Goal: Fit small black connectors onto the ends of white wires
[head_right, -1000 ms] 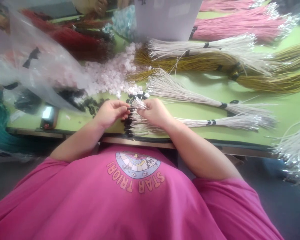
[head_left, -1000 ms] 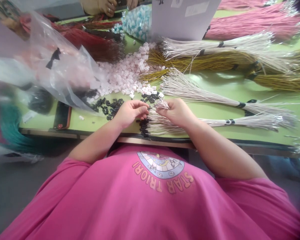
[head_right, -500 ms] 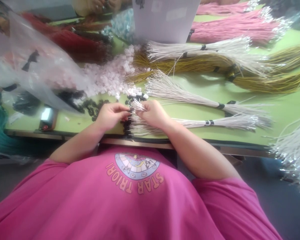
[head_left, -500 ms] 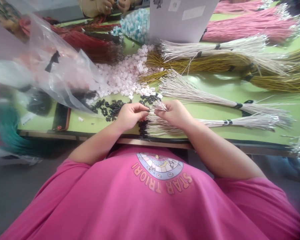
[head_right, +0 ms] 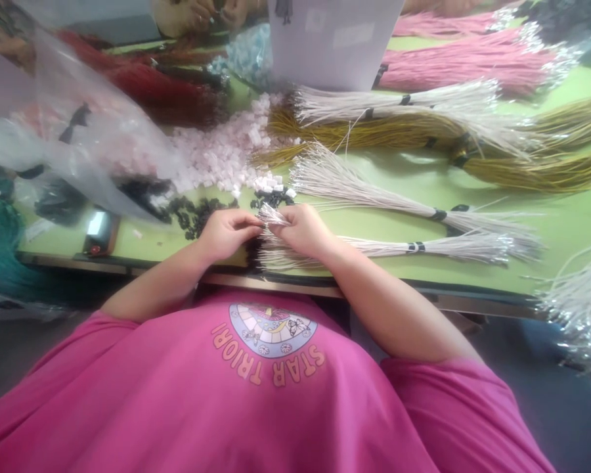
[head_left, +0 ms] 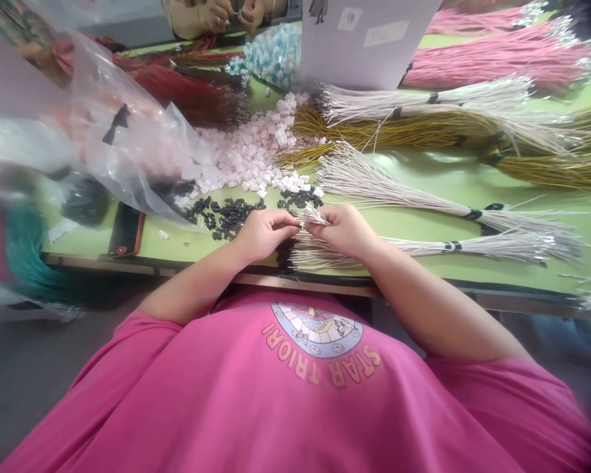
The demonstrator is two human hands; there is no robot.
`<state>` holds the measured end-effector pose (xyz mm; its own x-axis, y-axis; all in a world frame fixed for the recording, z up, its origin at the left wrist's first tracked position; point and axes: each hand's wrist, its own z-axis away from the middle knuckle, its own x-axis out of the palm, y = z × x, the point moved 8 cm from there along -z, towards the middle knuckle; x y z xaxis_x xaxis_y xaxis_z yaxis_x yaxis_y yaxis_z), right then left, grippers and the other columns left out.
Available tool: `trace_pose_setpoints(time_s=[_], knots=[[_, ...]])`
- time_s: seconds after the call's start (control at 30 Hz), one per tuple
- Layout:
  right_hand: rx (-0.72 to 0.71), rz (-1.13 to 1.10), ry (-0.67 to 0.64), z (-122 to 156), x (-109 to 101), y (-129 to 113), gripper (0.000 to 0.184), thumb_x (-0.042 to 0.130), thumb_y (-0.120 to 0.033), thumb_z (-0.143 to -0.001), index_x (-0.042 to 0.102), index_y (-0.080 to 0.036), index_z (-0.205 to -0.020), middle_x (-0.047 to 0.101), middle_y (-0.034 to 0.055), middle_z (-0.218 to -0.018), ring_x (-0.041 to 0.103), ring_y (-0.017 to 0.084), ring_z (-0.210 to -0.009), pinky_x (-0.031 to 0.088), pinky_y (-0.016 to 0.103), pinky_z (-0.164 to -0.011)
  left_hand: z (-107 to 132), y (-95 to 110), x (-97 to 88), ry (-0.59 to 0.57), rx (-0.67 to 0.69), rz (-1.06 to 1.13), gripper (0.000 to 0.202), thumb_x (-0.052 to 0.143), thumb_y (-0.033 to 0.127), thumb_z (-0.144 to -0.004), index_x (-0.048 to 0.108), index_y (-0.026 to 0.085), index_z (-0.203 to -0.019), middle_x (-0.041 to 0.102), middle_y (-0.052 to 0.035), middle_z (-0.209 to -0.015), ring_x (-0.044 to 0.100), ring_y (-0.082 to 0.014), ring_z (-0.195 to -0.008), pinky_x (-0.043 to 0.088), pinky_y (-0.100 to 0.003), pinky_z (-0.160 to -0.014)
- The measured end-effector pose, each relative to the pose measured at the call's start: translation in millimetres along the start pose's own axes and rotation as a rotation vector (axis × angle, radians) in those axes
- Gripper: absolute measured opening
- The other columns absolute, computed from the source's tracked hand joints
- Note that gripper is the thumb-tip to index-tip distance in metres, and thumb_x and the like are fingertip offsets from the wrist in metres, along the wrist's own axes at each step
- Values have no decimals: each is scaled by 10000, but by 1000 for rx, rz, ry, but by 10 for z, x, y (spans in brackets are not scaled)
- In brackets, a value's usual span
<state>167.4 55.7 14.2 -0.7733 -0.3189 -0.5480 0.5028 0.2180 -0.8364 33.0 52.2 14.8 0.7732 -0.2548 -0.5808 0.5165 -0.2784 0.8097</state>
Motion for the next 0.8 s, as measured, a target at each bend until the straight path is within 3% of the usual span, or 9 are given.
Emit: trace_pose_setpoints(time_s=[0.1,0.17,0.23,0.27,0.4,0.53,0.67,0.8], knots=[[-75,48,54,3,-69,-46,212,562,-308,-733,545,-150,-594,504,-2,-634,457,111,-635,318,241,-613,-13,-15,-192,-80,34,-243,203,627,290,-783,712,193,-940,696,-36,-930,622,-162,-843,485,-306,-828],[-93,34,61,8,-104,-56,215,581,-337,-727,593,-147,-627,553,11,-672,490,126,-662,334,250,-633,-83,-170,-434,-69,-12,-435,266,560,266,-823,687,197,-1046,674,-52,-1036,606,-186,-929,465,-336,-885],[-52,18,42,9,-114,-23,233,601,-366,-713,621,-146,-638,561,5,-640,494,133,-643,327,253,-609,-188,-396,-741,27,-107,-637,310,457,232,-863,685,181,-1067,658,-76,-1084,589,-222,-988,443,-379,-918],[-27,14,27,9,-111,-3,242,609,-377,-705,630,-145,-640,556,-1,-615,491,133,-628,319,253,-593,-243,-521,-821,9,-146,-702,326,446,226,-860,686,184,-1077,654,-78,-1105,584,-237,-1004,437,-389,-923],[19,-37,-38,7,-76,44,249,611,-385,-702,659,-141,-686,565,-10,-585,492,130,-597,312,252,-567,-401,-849,-827,-154,-169,-783,325,477,210,-808,713,198,-1032,657,-83,-1093,588,-258,-964,447,-374,-874],[36,-103,-76,2,-49,72,236,584,-370,-728,653,-144,-737,593,2,-613,491,116,-572,339,248,-567,-433,-905,-732,-177,-159,-761,327,476,179,-772,718,174,-993,658,-107,-1058,588,-243,-906,446,-353,-847],[60,-131,-83,4,-40,76,230,554,-366,-747,601,-147,-694,562,-6,-588,465,101,-524,335,243,-541,-417,-863,-729,-165,-173,-744,324,453,184,-794,696,145,-1005,634,-122,-1061,567,-228,-912,424,-345,-873],[38,-110,-55,4,-56,34,203,551,-331,-732,557,-147,-645,495,-27,-579,424,92,-549,317,242,-563,-334,-588,-806,-45,-182,-609,217,501,261,-805,671,157,-891,637,-105,-964,560,-224,-848,433,-345,-802]])
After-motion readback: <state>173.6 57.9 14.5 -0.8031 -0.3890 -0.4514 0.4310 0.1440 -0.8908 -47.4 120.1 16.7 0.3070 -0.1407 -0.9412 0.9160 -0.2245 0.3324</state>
